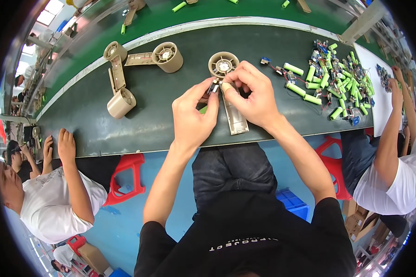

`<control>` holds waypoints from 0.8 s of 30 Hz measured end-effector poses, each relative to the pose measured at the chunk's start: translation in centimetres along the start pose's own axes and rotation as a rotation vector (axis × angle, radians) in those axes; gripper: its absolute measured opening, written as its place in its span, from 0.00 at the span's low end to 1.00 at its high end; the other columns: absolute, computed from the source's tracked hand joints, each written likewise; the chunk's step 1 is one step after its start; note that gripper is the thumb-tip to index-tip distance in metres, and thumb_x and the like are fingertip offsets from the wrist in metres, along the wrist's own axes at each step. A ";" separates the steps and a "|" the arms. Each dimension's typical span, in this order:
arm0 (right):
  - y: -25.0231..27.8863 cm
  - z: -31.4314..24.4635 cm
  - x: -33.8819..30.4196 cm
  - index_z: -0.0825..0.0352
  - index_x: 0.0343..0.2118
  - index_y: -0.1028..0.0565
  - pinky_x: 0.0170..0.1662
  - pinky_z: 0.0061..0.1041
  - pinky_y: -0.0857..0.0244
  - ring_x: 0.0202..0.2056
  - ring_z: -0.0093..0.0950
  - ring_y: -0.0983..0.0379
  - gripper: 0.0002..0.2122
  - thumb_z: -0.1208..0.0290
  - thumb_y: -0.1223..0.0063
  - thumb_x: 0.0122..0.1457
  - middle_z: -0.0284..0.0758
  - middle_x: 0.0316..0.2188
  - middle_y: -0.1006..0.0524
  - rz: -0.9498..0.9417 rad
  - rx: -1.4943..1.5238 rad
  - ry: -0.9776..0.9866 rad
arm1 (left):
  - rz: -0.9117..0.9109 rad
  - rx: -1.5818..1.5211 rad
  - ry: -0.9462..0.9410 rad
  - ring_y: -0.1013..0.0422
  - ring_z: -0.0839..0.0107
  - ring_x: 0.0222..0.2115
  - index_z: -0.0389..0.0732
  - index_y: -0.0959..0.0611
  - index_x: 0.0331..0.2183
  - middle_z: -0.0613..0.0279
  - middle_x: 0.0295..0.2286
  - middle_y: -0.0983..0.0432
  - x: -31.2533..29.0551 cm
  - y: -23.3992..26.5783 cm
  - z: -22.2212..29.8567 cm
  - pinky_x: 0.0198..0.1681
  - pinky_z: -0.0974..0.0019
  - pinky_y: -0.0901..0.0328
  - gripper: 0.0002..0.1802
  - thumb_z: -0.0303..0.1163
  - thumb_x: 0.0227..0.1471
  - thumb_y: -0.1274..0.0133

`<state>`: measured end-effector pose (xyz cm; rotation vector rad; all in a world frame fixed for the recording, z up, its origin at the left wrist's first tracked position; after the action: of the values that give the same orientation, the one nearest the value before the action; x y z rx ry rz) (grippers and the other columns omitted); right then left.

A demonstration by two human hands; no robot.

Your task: Assembling portable handheld fans by inserting batteries and circuit boards into plastic housings.

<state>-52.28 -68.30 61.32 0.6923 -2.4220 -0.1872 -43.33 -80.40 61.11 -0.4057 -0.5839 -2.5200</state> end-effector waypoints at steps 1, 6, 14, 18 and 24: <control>0.0 0.0 0.0 0.70 0.30 0.23 0.25 0.18 0.44 0.23 0.16 0.39 0.04 0.79 0.41 0.50 0.28 0.25 0.32 -0.002 0.000 -0.001 | 0.013 0.044 -0.043 0.20 0.69 0.27 0.30 0.18 0.41 0.52 0.29 0.19 0.0 0.0 0.3 0.32 0.69 0.26 0.14 0.17 0.49 0.46; -0.1 0.4 0.0 0.71 0.30 0.22 0.25 0.17 0.46 0.24 0.15 0.40 0.04 0.78 0.41 0.52 0.27 0.25 0.32 -0.055 -0.013 -0.016 | 0.030 0.169 -0.152 0.25 0.69 0.22 0.31 0.17 0.42 0.56 0.25 0.23 0.0 0.2 0.7 0.27 0.69 0.30 0.16 0.17 0.48 0.44; -0.1 0.5 0.1 0.71 0.31 0.23 0.26 0.18 0.45 0.23 0.16 0.39 0.03 0.77 0.41 0.54 0.28 0.26 0.31 -0.092 -0.047 -0.044 | -0.028 0.290 -0.283 0.28 0.63 0.23 0.34 0.19 0.45 0.57 0.26 0.27 -0.3 0.1 0.4 0.27 0.64 0.32 0.19 0.19 0.48 0.43; 0.3 -1.1 0.2 0.68 0.31 0.23 0.29 0.24 0.39 0.24 0.25 0.31 0.05 0.76 0.39 0.52 0.32 0.29 0.26 -0.018 -0.295 0.256 | -0.039 0.371 -0.295 0.29 0.62 0.23 0.33 0.20 0.46 0.57 0.26 0.28 -0.5 -0.3 0.5 0.27 0.63 0.33 0.20 0.19 0.48 0.42; -0.3 -2.1 -0.2 0.67 0.33 0.23 0.34 0.29 0.33 0.31 0.34 0.25 0.08 0.77 0.38 0.48 0.36 0.32 0.22 -0.027 -0.495 0.432 | -0.071 0.284 -0.173 0.30 0.61 0.22 0.33 0.20 0.45 0.56 0.25 0.29 -0.5 -0.1 0.2 0.27 0.60 0.34 0.18 0.19 0.48 0.43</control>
<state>-50.78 -68.35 62.86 0.4764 -1.8515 -0.5637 -42.96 -79.99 61.10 -0.5062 -1.0240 -2.4338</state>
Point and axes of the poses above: each hand's wrist, its own x-axis towards the middle knuckle, its own y-axis out of the back of the hand, z = x × y, the point moved 6 cm from there along x, towards the middle knuckle
